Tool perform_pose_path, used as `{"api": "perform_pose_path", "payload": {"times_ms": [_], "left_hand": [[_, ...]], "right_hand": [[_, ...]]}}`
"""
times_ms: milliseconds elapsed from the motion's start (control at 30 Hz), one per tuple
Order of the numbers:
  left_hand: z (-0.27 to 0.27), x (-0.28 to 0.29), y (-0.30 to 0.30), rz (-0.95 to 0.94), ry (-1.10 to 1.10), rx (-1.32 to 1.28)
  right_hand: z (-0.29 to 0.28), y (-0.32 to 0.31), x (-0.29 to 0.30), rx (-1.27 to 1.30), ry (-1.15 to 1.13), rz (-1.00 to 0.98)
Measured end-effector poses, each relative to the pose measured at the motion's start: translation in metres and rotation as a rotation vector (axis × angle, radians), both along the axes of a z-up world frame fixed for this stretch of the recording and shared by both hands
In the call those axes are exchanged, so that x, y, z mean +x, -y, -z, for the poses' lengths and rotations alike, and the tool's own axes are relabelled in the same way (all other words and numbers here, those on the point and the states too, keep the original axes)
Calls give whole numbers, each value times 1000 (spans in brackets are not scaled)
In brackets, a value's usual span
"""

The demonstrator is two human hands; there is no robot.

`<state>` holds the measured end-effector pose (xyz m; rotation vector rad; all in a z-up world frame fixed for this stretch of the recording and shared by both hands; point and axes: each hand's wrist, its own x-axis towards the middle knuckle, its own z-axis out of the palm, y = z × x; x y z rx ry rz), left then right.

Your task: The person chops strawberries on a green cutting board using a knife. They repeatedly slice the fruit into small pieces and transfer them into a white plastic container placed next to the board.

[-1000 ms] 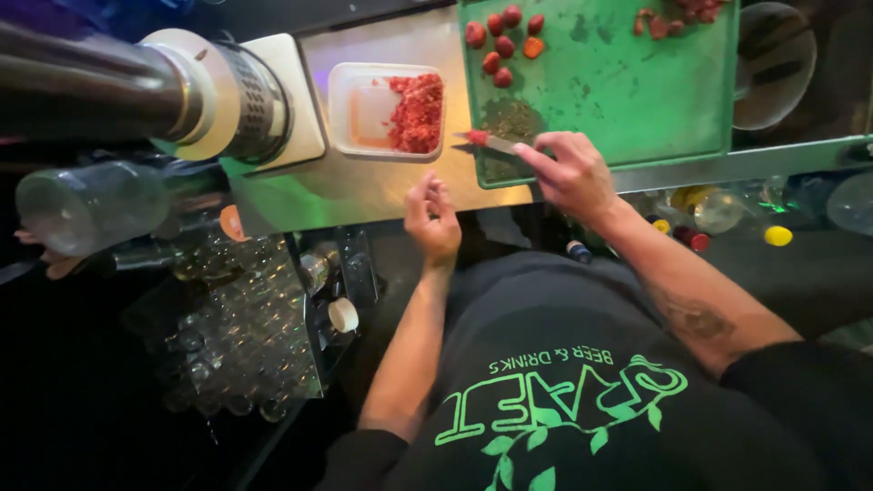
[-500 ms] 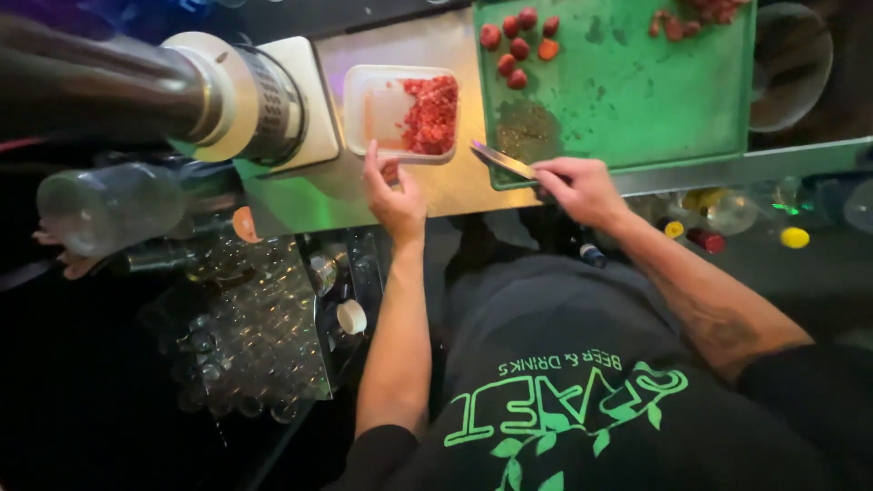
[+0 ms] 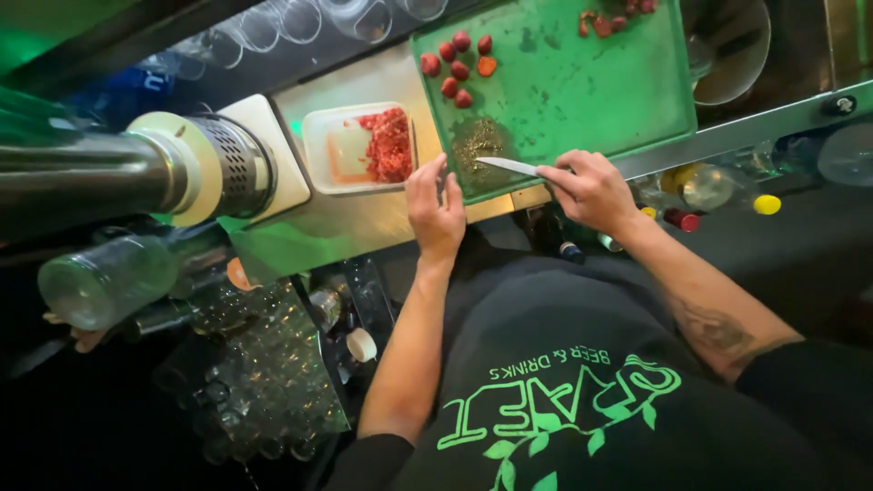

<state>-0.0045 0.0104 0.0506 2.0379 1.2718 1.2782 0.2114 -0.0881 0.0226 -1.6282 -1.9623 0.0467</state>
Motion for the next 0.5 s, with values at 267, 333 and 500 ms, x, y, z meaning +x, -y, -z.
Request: {"api": "perform_pose_path", "payload": {"times_ms": [267,333,500], "left_hand": [[15,44,-65,127,-548,149],[21,51,-76,171,-729,221],[11,71,-87,143,-708,165]], "right_hand": [[-12,15,7,23,-147,105],[-17,22,9,11,-165,121],[-24,39,12,-73,-261,226]]}}
